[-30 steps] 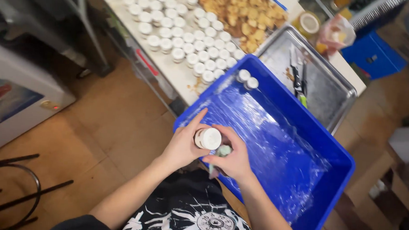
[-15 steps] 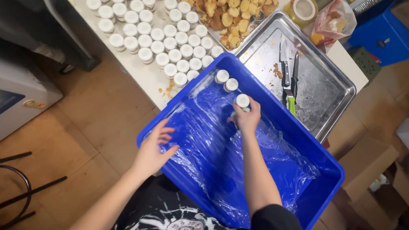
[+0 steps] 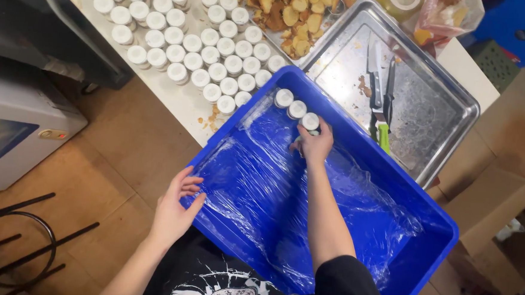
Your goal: Wiping small plastic containers with a cloth and organizing them into a blue storage bin in a bakery production area.
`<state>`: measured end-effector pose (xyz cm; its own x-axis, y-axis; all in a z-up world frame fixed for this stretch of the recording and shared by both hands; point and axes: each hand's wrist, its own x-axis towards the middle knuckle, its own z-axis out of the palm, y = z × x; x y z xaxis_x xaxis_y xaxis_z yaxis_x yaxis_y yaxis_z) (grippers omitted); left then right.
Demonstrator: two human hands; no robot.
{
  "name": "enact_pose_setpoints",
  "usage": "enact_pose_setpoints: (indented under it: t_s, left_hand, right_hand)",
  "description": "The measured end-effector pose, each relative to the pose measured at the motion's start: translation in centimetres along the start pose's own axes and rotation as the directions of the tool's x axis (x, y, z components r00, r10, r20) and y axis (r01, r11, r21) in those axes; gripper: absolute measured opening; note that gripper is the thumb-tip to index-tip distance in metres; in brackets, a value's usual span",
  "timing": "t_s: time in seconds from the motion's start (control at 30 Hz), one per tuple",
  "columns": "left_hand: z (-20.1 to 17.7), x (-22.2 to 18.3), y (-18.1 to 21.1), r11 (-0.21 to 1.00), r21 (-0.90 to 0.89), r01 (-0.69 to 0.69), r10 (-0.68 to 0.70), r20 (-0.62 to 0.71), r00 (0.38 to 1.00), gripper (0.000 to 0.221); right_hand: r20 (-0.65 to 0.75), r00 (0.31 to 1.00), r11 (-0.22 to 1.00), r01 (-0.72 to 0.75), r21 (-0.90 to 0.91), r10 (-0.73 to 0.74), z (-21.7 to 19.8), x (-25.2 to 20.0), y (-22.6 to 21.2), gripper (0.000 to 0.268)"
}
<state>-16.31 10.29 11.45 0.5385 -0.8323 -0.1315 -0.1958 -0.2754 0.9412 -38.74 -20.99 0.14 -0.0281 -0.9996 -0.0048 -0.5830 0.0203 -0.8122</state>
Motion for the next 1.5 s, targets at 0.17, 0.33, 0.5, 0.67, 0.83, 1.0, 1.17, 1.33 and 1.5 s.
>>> enact_pose_setpoints:
  t_s: [0.17, 0.33, 0.5, 0.67, 0.83, 1.0, 1.17, 1.33, 1.5]
  left_hand:
    - [-2.3, 4.5, -1.0, 0.983, 0.143, -0.112, 0.119, -0.047, 0.992, 0.048]
    - [-3.2, 16.3, -8.4, 0.938, 0.288, -0.194, 0.236, -0.118, 0.965, 0.040]
    - [-1.2, 23.9, -12.3, 0.904, 0.417, -0.098, 0.204, -0.217, 0.955, 0.062]
    - [-0.7, 27.7, -12.6, 0.916, 0.400, 0.024, 0.111, -0.312, 0.943, 0.079]
    - [0.0, 28.8, -11.5, 0.931, 0.355, 0.088, 0.088, -0.450, 0.889, 0.061]
    - [-1.2, 27.0, -14.6, 0.987, 0.158, -0.041, 0.111, -0.465, 0.879, 0.056]
    - [-4.9, 18.3, -10.8, 0.960, -0.192, -0.205, 0.108, -0.420, 0.901, 0.056]
    - [-6.2, 6.5, -4.4, 0.899, -0.297, -0.321, 0.213, -0.344, 0.915, 0.050]
    - [-2.2, -3.1, 1.1, 0.883, -0.391, -0.259, 0.176, -0.235, 0.956, 0.048]
  right_hand:
    - [-0.005, 0.996, 0.994, 0.084, -0.066, -0.085, 0.0, -2.2, 2.0, 0.071]
    - [0.237, 0.869, 0.721, -0.493, 0.487, 0.434, -4.1, -9.6, 3.9, 0.045]
    - [0.376, 0.681, 0.255, -0.637, 0.728, 0.628, -8.3, -17.8, 5.2, 0.049]
    - [0.398, 0.684, 0.168, -0.603, 0.780, 0.611, -10.1, -23.0, -1.7, 0.040]
    - [0.126, 0.821, 0.744, -0.560, 0.364, 0.557, -9.3, -24.8, 1.4, 0.049]
    - [0.116, 0.854, 0.837, -0.521, 0.169, 0.508, -10.7, -25.0, 1.0, 0.040]
    - [0.196, 0.848, 0.866, -0.500, -0.015, 0.493, -14.1, -24.6, -0.4, 0.035]
    - [0.522, 0.801, 0.908, -0.404, 0.110, 0.293, -16.8, -22.4, -2.6, 0.039]
    - [0.610, 0.755, 0.938, -0.342, 0.054, 0.241, -19.2, -21.5, 1.2, 0.032]
